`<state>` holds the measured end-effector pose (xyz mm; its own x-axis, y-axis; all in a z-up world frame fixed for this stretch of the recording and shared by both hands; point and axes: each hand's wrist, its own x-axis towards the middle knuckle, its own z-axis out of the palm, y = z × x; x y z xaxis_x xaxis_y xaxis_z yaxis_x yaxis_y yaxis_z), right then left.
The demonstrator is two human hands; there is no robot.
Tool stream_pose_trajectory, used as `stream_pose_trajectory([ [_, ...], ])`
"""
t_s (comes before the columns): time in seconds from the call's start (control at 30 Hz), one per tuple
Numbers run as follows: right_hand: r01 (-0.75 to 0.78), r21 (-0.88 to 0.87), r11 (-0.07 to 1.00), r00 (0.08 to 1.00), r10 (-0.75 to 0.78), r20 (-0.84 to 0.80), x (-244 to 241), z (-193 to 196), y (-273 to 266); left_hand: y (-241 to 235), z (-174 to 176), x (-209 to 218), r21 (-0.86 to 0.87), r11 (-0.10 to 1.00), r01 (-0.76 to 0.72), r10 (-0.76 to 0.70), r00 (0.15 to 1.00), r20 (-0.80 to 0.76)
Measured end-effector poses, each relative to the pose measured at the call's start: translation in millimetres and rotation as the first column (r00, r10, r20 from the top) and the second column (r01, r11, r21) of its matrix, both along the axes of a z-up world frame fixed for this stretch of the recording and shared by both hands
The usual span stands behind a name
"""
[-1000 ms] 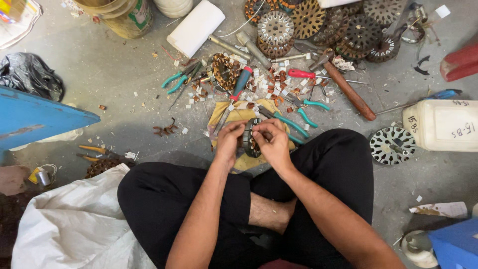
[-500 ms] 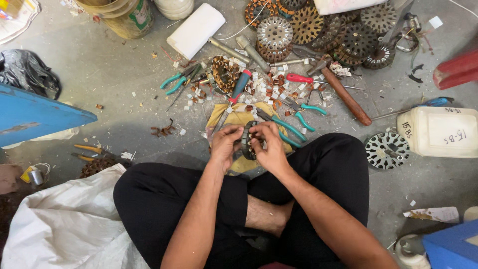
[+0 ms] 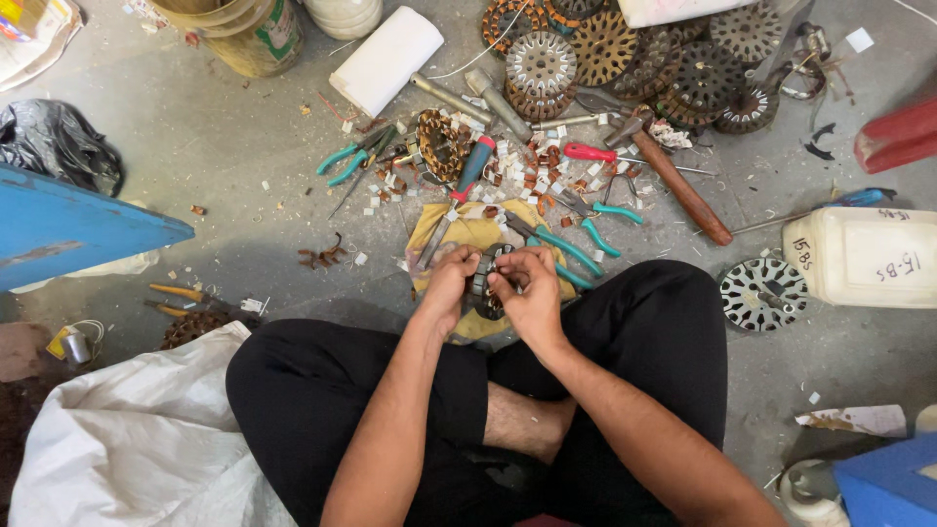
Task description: The person uses pliers, a screwdriver, and a hammer to extract copper wiring and components from an electric fan stator while sitting on the floor surrounded by motor parts.
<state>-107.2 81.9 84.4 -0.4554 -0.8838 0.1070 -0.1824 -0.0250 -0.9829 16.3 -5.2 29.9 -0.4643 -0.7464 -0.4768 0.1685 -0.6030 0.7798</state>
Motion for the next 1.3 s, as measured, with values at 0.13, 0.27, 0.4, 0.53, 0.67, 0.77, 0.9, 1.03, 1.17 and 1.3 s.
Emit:
stream_pose_trajectory([
  [0.13, -0.008, 0.03, 1.0, 1.0, 0.008, 0.02, -0.9, -0.5, -0.2, 3.6, 11.4, 1.5, -0.014, 0.998, -0.058, 0.059, 0.997, 0.052],
  [0.27, 0.033, -0.037, 0.999, 0.999, -0.034, -0.037, 2.1, 3.2, -1.9, 2.6, 23.4, 11.6, 0.03, 0.997, -0.067, 0.067, 0.998, -0.015],
  [0.4, 0.046, -0.05, 0.998, 0.999, -0.046, -0.006, 2.0, 4.0, -3.6, 3.6, 23.0, 13.7, 0.011, 0.997, -0.073, 0.074, 0.994, -0.075],
  [0.53, 0.077, -0.052, 0.996, 0.993, -0.081, -0.083, 2.1, 6.0, -3.6, 2.5, 21.1, 14.7, 0.051, 0.995, -0.088, 0.09, 0.995, -0.048],
  [0.67, 0.048, -0.023, 0.999, 0.998, -0.049, -0.045, 0.3, 6.0, -6.7, 1.7, 16.8, 12.7, 0.073, 0.993, -0.096, 0.101, 0.993, -0.066],
  [0.77, 0.053, -0.014, 0.999, 0.998, -0.053, 0.018, -1.5, 5.7, -9.5, 3.6, 18.4, 12.3, 0.086, 0.991, -0.101, 0.109, 0.989, -0.096],
  [0.9, 0.022, 0.024, 0.999, 0.994, -0.025, 0.106, -5.3, 2.7, -12.6, 2.2, 24.1, 9.7, 0.096, 0.988, -0.118, 0.125, 0.99, -0.07],
  [1.03, 0.035, 0.041, 0.999, 0.995, -0.038, 0.09, -7.6, -6.8, -17.1, 2.2, 23.6, 9.2, 0.085, 0.989, -0.118, 0.124, 0.989, -0.077],
  [1.17, -0.065, 0.152, 0.986, 0.989, 0.043, 0.145, -21.5, -16.1, -21.8, 0.3, 17.4, 10.7, 0.08, 0.991, -0.103, 0.11, 0.99, -0.091],
  [1.3, -0.12, 0.138, 0.983, 0.987, 0.104, 0.121, -23.8, -17.6, -22.1, 0.1, 13.6, 12.9, 0.066, 0.993, -0.095, 0.101, 0.991, -0.088],
])
